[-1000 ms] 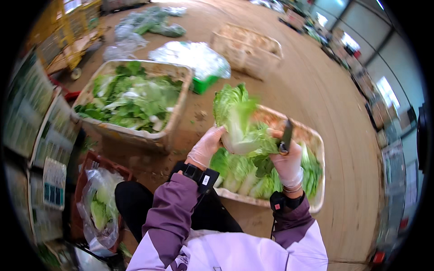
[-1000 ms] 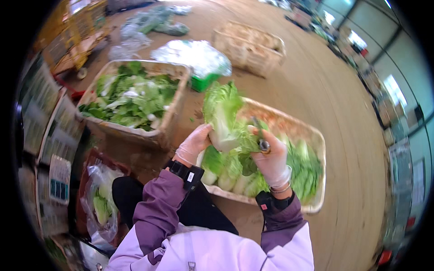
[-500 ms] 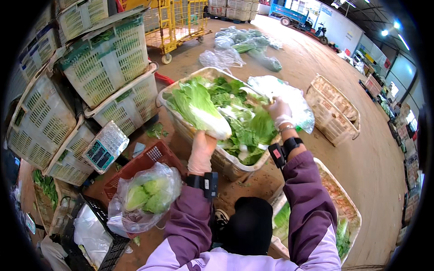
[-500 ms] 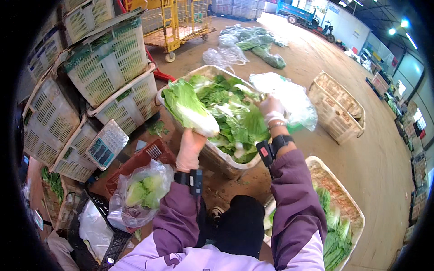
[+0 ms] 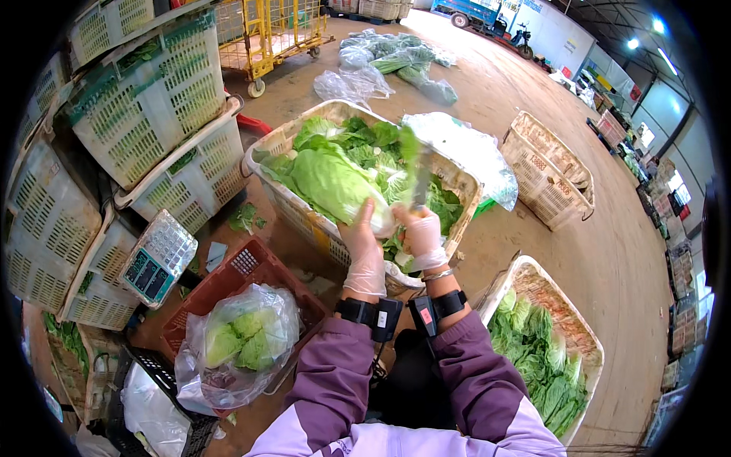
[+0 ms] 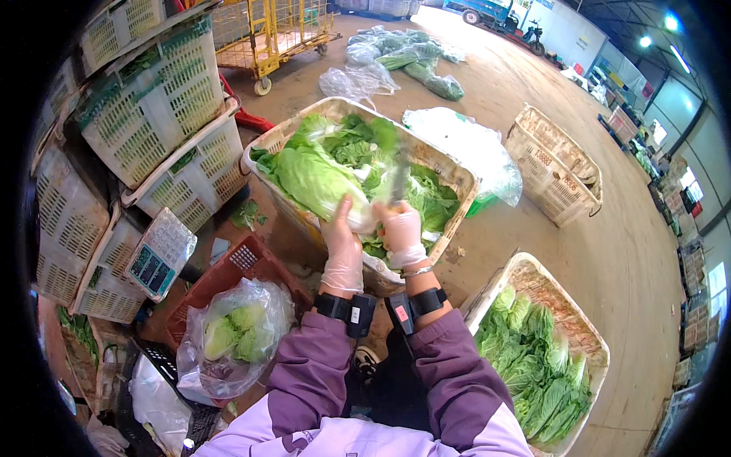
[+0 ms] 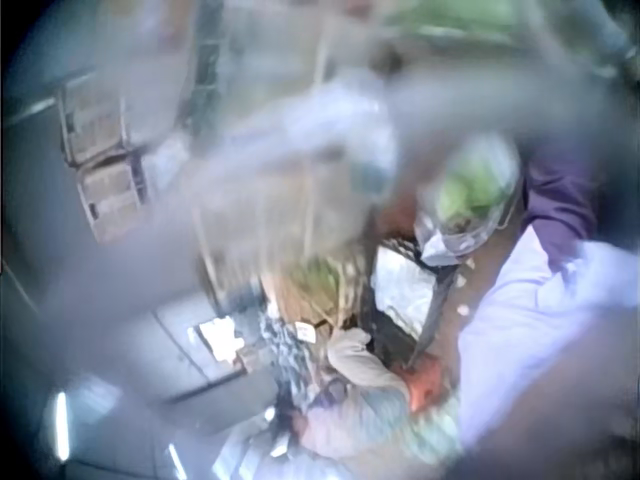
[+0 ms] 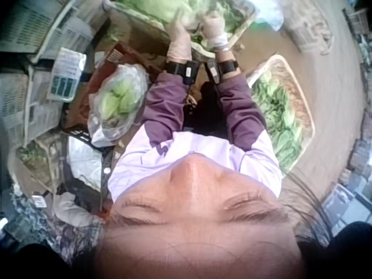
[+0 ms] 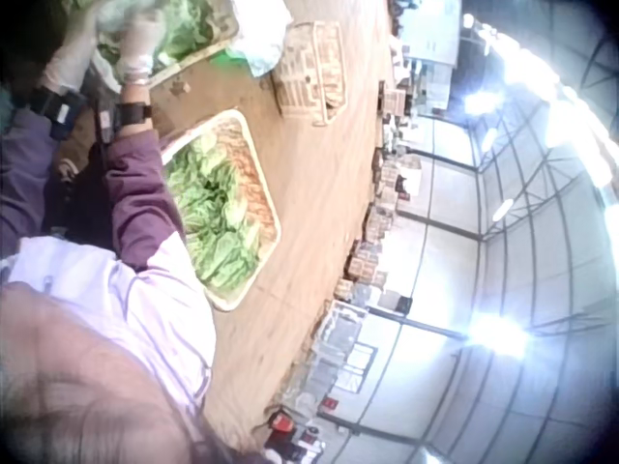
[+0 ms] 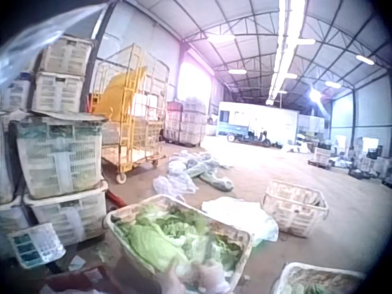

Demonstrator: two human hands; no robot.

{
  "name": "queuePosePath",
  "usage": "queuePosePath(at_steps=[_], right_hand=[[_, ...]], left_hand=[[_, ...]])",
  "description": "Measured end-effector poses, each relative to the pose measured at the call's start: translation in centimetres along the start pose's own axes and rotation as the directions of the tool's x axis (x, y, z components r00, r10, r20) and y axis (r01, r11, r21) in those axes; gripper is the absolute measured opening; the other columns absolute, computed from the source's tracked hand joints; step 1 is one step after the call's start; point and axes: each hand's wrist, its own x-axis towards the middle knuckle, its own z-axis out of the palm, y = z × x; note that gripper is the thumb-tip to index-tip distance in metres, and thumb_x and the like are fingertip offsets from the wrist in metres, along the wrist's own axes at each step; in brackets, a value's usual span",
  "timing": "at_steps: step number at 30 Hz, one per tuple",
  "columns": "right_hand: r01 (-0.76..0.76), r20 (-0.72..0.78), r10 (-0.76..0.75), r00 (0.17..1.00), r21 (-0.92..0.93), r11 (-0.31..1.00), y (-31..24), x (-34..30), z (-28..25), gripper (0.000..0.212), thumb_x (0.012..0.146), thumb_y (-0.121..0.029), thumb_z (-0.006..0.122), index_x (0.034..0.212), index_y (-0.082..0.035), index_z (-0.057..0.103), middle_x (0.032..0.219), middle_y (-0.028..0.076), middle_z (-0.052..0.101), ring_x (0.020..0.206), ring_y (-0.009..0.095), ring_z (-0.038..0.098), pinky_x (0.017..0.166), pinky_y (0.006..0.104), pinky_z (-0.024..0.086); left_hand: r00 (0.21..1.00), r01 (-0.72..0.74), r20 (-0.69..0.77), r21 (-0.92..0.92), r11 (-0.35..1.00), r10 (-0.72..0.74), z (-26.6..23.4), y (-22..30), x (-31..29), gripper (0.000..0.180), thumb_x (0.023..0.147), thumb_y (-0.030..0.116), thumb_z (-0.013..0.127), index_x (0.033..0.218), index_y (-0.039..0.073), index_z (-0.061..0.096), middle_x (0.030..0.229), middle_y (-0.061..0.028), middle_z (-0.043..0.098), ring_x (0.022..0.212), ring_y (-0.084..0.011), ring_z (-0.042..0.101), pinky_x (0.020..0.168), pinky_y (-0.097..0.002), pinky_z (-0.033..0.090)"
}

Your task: The person trims the roots of napa cabbages using a knife, weighs them on a scale, and packs them into plastic bags within a warehouse environment.

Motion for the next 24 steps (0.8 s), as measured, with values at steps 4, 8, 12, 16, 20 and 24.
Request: queuePosePath(at_steps=[4,8,12,16,20,24], right_hand=[[-0.152,-0.019,0.163,0.986,0.266,0.952,2.0,1.7,-1.5,0.025,0.081,-0.027,0.066,0.08,-0.002,0.065,0.072,0.005,0.065,0.057,0.009,0.056,0.048,0.0209,0.042],[-0.165,-0.326,-0.077,0.942,-0.651,0.741,8.7,4.1,-6.8,0.04,0.08,-0.034,0.068,0.098,0.002,0.061,0.082,0.008,0.064,0.06,0.012,0.058,0.043,0.0218,0.042],[-0.156,-0.157,0.147,0.977,-0.047,0.987,3.4,1.0,-2.9,0.052,0.08,-0.045,0.065,0.103,0.002,0.059,0.082,0.007,0.065,0.075,0.015,0.065,0.048,0.0259,0.048],[-0.379,0.424,0.243,0.872,0.273,0.884,-0.7,-1.8,-3.2,0.04,0.084,-0.042,0.061,0.098,-0.005,0.058,0.078,0.005,0.062,0.05,0.011,0.052,0.041,0.0222,0.043],[-0.211,0.188,0.154,0.97,0.339,0.917,-1.0,-2.3,-2.6,0.035,0.081,-0.032,0.068,0.098,-0.003,0.058,0.072,0.0,0.057,0.05,0.007,0.051,0.044,0.0196,0.042],[0.041,-0.069,-0.039,0.997,0.015,0.999,-1.1,-2.0,-1.8,0.045,0.068,-0.012,0.079,0.107,0.001,0.058,0.078,0.002,0.062,0.058,0.007,0.054,0.05,0.0211,0.045]], left_hand=[[0.951,0.286,0.172,-0.184,0.941,-0.255,-2.1,0.6,1.5,0.051,0.084,0.03,0.063,0.125,0.005,0.045,0.12,-0.0085,0.054,0.109,-0.0221,0.052,0.096,-0.0429,0.039],[0.855,0.459,0.363,-0.2,0.866,-0.37,-1.2,0.8,1.4,0.06,0.082,0.037,0.064,0.129,0.007,0.042,0.125,-0.0082,0.052,0.115,-0.0246,0.049,0.1,-0.0436,0.035],[0.798,0.38,0.51,-0.015,0.925,-0.32,-2.6,2.3,1.4,0.068,0.08,0.039,0.067,0.132,0.006,0.038,0.125,-0.0083,0.05,0.116,-0.0242,0.048,0.101,-0.0423,0.035],[0.652,0.329,0.675,0.156,0.931,-0.344,-2.5,2.7,1.6,0.067,0.078,0.037,0.07,0.129,0.005,0.04,0.121,-0.006,0.052,0.113,-0.022,0.049,0.096,-0.0392,0.039],[0.706,0.057,0.653,0.333,0.941,-0.273,-1.2,3.2,2.4,0.066,0.076,0.036,0.072,0.128,0.008,0.042,0.119,-0.0037,0.053,0.113,-0.0214,0.048,0.094,-0.0372,0.039],[0.638,0.316,0.646,0.278,0.907,-0.419,-1.4,4.1,1.3,0.061,0.077,0.028,0.072,0.128,0.01,0.043,0.122,-0.004,0.052,0.115,-0.0197,0.048,0.097,-0.0397,0.036]])
